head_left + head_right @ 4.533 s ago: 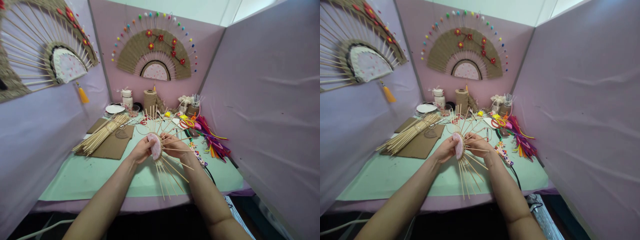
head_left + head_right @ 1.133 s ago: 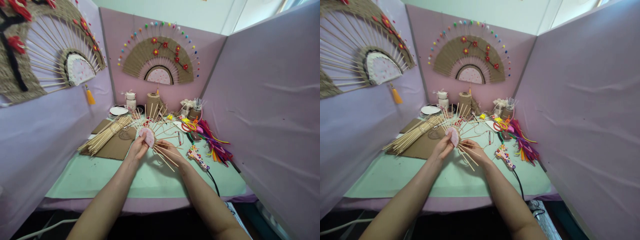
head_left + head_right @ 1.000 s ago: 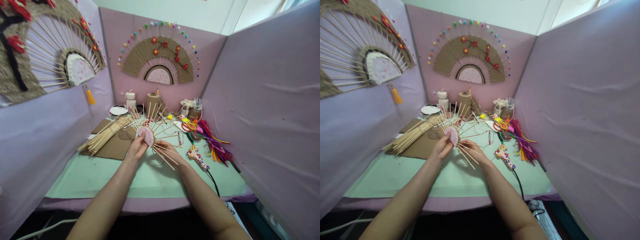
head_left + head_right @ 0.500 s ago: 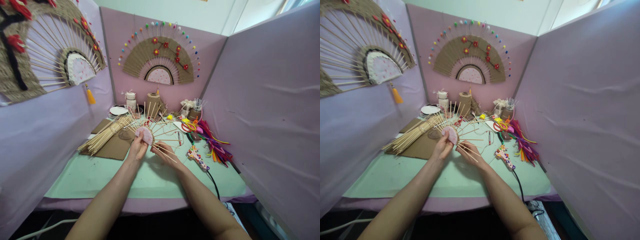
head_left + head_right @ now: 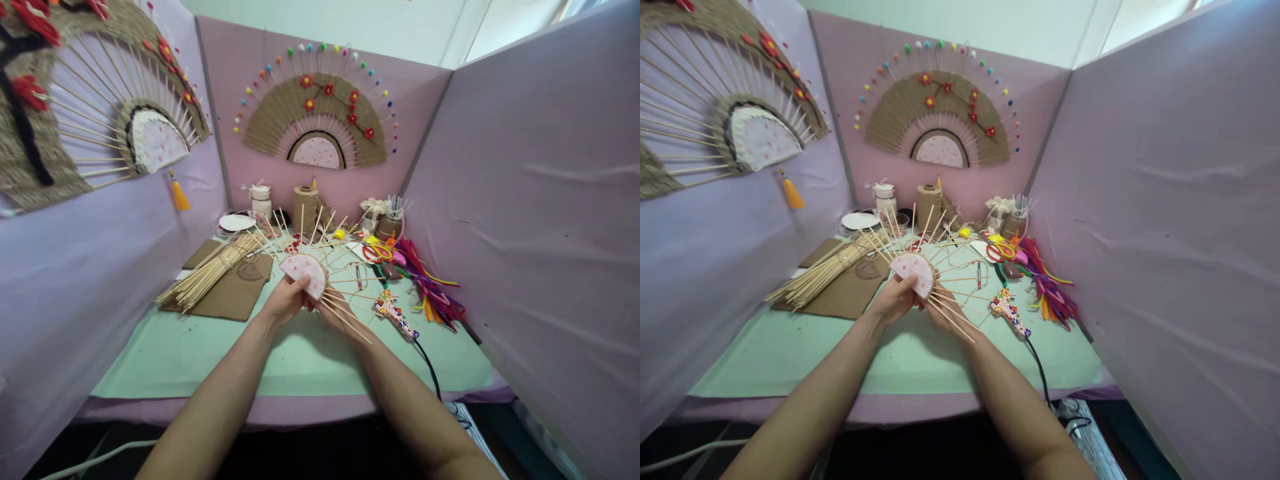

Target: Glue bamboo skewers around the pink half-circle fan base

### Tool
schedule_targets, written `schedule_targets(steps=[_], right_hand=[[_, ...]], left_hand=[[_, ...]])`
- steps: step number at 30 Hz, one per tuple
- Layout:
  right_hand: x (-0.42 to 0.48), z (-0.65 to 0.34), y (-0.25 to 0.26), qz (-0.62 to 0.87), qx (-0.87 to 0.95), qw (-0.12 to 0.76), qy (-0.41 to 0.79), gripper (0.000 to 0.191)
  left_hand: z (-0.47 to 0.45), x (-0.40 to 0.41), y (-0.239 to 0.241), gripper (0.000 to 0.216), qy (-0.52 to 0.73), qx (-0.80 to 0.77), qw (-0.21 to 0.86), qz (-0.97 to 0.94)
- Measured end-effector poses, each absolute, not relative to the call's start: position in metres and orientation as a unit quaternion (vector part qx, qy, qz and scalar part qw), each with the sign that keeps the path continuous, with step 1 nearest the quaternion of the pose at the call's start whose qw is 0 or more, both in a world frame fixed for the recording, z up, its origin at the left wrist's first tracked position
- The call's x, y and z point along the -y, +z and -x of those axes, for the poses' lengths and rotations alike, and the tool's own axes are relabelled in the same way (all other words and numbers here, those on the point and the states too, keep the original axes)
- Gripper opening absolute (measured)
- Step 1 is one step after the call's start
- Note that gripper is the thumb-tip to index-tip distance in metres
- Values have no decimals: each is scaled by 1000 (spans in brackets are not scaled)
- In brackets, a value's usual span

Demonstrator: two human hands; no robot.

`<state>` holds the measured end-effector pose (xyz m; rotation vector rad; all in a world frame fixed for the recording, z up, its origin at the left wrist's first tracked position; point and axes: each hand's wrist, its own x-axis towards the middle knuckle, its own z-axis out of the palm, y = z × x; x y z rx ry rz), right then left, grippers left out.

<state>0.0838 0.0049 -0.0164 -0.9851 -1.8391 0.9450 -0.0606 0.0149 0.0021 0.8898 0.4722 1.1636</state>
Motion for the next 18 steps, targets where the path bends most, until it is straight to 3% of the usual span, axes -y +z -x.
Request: schedule_targets(steps=[6, 12, 18], right_hand=[[-12, -87, -19, 403, 712, 413, 399, 29], [-28, -97, -22, 442, 577, 520, 449, 30], [-36, -101, -29, 452, 555, 533, 451, 34]], left_hand=[[64, -17, 4, 41, 547, -179, 733, -361], [72, -22, 4, 22, 572, -170, 768, -231], [68, -23, 2, 31, 545, -164, 790, -229]])
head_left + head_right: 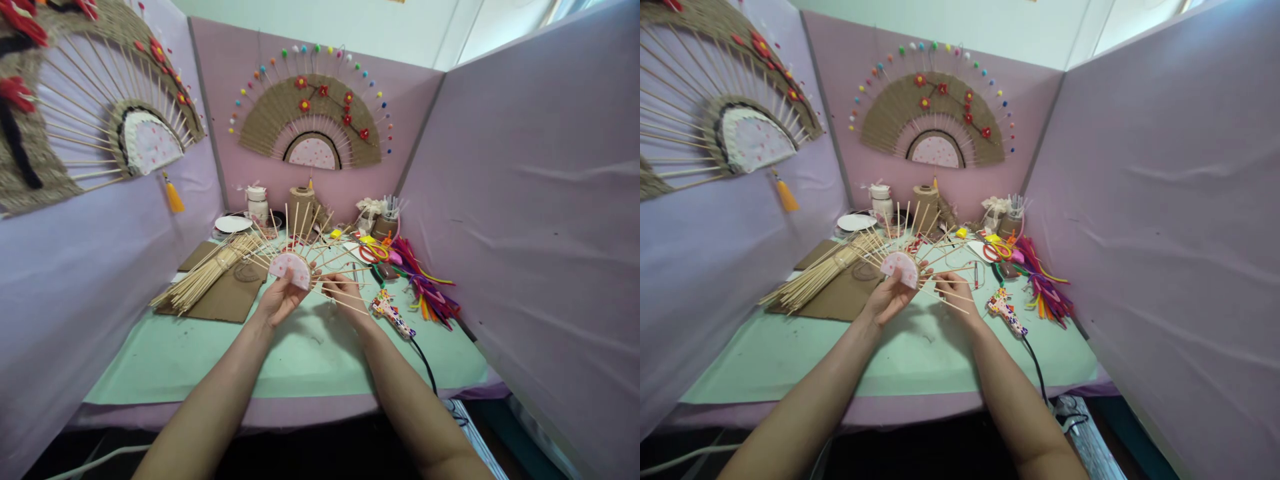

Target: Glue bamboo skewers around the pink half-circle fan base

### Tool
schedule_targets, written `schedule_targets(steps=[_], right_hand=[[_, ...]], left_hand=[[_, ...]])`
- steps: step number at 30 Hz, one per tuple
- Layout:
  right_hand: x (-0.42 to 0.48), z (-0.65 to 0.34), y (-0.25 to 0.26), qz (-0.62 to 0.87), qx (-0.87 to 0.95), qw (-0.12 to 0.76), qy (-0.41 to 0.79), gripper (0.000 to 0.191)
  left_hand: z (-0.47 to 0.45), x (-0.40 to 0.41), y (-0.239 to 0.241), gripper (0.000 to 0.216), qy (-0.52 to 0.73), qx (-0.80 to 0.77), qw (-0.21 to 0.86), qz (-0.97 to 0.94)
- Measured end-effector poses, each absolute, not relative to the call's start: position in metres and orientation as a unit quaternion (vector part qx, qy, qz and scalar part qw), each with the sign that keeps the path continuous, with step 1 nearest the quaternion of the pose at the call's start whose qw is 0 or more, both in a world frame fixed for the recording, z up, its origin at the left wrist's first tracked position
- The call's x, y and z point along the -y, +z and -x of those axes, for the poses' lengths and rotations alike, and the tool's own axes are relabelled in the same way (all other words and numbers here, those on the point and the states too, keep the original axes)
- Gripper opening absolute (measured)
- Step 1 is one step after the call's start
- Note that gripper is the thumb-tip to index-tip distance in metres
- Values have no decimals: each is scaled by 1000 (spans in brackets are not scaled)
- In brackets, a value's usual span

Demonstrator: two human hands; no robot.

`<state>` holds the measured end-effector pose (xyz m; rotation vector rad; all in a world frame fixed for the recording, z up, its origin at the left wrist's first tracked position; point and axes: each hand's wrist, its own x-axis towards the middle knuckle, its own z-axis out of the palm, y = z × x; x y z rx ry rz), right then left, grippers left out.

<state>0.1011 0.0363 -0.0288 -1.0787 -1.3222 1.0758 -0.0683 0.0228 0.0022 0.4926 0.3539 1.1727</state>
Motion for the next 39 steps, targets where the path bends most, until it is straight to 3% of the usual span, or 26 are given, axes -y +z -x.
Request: schedule_targets(steps=[9, 19, 21, 25, 30, 34, 39], right_hand=[[-31, -91, -28, 452, 565, 509, 466, 30], [-36, -93, -35, 492, 554, 528, 415, 25], [-36, -95, -35, 492, 561, 532, 401, 23], [-30, -96, -28, 473, 582, 534, 390, 24], [-22, -93, -17, 432, 603, 554, 379, 26], [-22, -92, -12, 405, 601, 588, 360, 24], [-24, -90, -13, 395, 589, 608, 357, 21]], left_hand=[[65, -21, 1, 34, 531, -174, 797, -230], [61, -25, -3, 15, 576, -225, 754, -223], [61, -26, -4, 22, 607, -252, 714, -241], [62, -29, -4, 56, 657, -280, 654, -249], [64, -28, 1, 15, 601, -251, 726, -223], [60, -22, 4, 35, 540, -182, 800, -190], [51, -13, 2, 46, 536, -156, 796, -234]])
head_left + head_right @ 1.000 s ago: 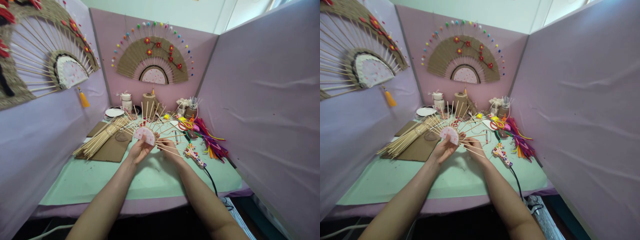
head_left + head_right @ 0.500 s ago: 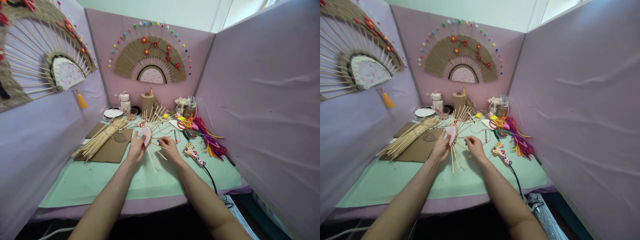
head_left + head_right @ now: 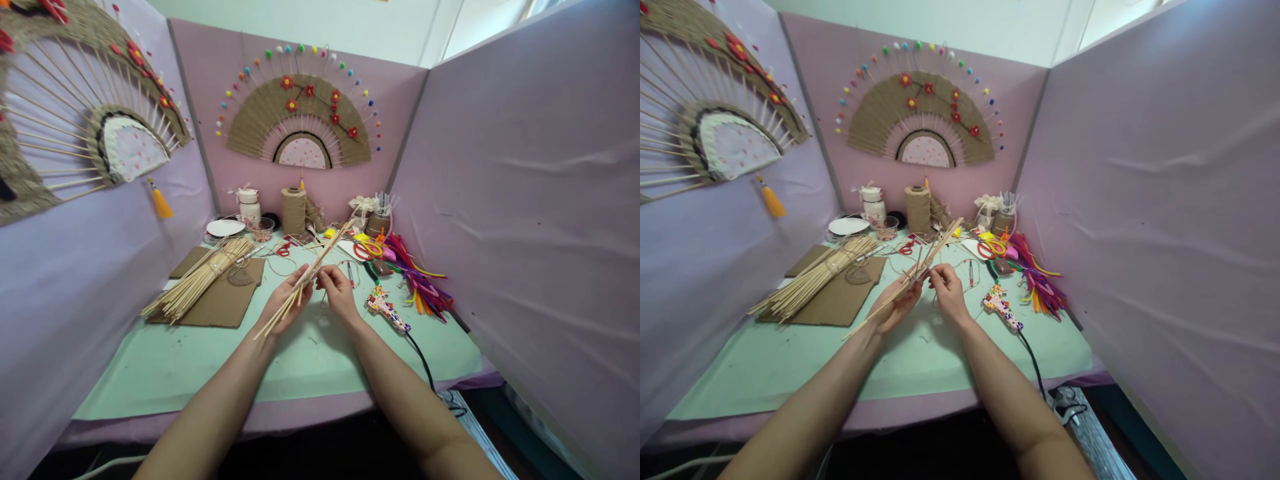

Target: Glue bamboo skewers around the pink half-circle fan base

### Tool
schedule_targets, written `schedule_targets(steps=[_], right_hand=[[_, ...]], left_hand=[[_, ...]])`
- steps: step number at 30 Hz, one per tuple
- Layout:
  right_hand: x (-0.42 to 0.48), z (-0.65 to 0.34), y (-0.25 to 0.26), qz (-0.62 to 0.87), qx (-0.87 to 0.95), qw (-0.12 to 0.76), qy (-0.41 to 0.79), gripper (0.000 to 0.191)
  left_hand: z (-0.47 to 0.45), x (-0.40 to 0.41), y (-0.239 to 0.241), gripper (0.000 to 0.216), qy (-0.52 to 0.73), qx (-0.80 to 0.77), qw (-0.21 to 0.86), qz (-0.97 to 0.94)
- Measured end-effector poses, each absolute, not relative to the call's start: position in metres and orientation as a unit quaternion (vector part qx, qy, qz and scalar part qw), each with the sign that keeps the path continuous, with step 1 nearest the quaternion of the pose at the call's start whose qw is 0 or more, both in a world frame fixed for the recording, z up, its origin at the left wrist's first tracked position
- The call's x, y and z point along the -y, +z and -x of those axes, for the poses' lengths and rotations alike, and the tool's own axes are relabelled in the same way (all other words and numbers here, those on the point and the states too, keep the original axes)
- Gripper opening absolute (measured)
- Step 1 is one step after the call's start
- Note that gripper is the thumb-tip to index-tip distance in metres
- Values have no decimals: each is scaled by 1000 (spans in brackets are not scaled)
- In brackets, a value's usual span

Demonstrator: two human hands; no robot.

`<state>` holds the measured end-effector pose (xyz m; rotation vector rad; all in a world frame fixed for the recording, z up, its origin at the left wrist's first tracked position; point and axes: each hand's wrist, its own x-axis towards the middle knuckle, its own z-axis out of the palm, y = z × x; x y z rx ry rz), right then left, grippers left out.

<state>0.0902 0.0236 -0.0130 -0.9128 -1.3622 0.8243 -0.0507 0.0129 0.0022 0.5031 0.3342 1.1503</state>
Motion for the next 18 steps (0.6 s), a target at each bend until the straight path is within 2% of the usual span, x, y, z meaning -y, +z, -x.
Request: schedule_targets(steps=[4, 11, 18], right_hand=[[-23, -88, -15, 400, 588, 612, 346, 19], [-21, -81, -17, 401, 618, 594, 324, 18], [-23, -79, -14, 406, 650, 576, 284, 18]], left_hand=[[44, -9, 1, 52, 558, -184, 761, -273], [38, -9, -4, 34, 626, -188, 697, -295], [35, -7, -3, 46, 655, -217, 651, -318]])
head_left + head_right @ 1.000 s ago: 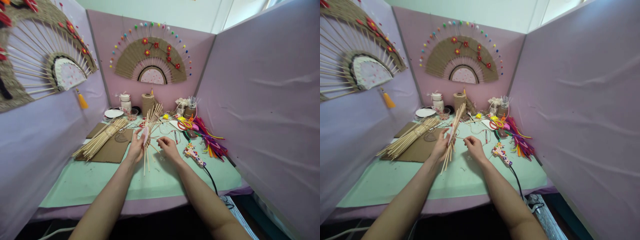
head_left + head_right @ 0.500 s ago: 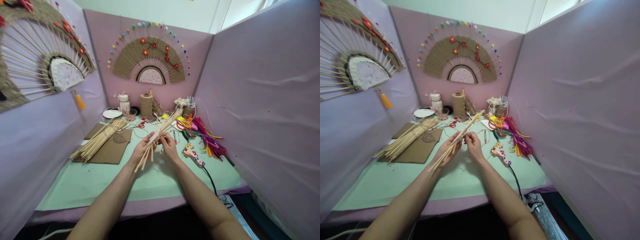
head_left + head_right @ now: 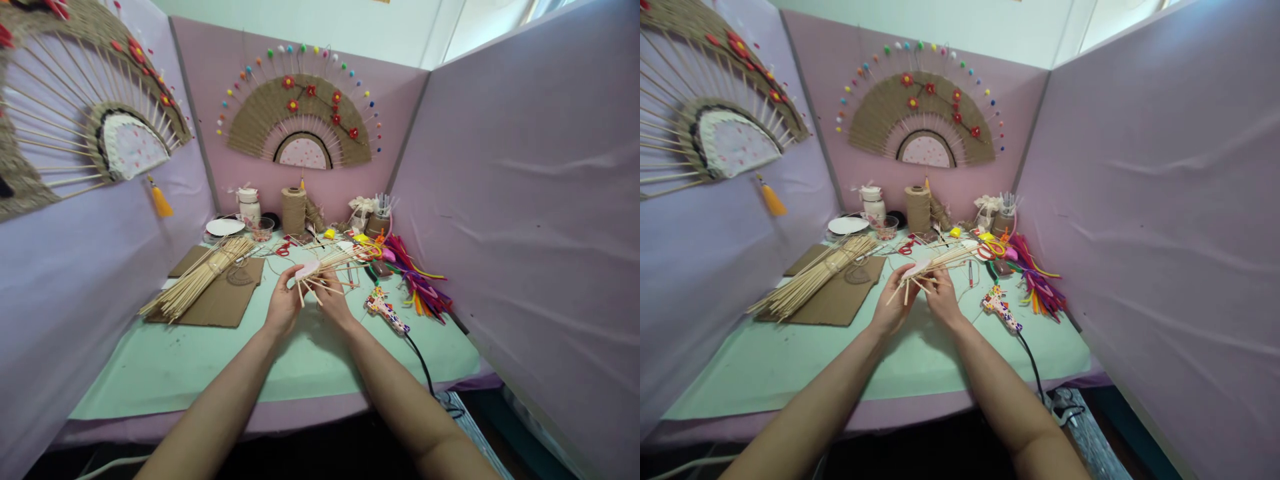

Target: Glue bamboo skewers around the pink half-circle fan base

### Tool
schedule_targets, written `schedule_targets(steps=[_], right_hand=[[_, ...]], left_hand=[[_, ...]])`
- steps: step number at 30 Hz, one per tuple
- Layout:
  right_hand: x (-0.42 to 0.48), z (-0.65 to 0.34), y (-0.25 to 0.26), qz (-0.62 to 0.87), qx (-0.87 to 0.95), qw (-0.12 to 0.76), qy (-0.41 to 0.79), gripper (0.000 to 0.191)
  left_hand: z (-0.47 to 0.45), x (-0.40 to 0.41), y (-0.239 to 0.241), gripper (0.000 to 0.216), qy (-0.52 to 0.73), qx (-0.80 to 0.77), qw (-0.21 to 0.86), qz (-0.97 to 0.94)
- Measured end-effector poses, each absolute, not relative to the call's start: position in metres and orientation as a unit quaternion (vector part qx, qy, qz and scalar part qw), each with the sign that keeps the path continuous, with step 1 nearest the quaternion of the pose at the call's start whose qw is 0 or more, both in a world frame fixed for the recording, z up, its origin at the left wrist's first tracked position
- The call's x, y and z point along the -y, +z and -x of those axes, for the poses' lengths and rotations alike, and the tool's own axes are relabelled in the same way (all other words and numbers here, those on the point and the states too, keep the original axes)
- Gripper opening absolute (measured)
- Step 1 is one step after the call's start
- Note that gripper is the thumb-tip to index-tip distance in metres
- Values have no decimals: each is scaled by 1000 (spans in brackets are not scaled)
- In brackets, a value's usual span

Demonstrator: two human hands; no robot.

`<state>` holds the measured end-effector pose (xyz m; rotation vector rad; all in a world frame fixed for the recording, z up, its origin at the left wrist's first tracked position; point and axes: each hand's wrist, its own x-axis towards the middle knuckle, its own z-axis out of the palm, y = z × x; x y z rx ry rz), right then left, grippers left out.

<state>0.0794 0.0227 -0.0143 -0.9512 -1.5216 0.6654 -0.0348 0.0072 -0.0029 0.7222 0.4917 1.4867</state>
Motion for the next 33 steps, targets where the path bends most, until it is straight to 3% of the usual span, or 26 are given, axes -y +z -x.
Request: schedule_targets(steps=[14, 18, 25, 33], right_hand=[[-20, -78, -14, 385, 647, 603, 264, 17], [-19, -76, -14, 382, 657, 592, 269, 16], [-20, -77, -14, 440, 648, 575, 237, 17], [-19, -77, -16, 455, 640, 579, 221, 17]], left_hand=[[45, -14, -4, 38, 616, -336, 598, -388], [44, -16, -5, 45, 604, -317, 598, -420], [41, -17, -4, 28, 629, -258, 656, -328], [42, -15, -3, 32, 619, -243, 676, -317]])
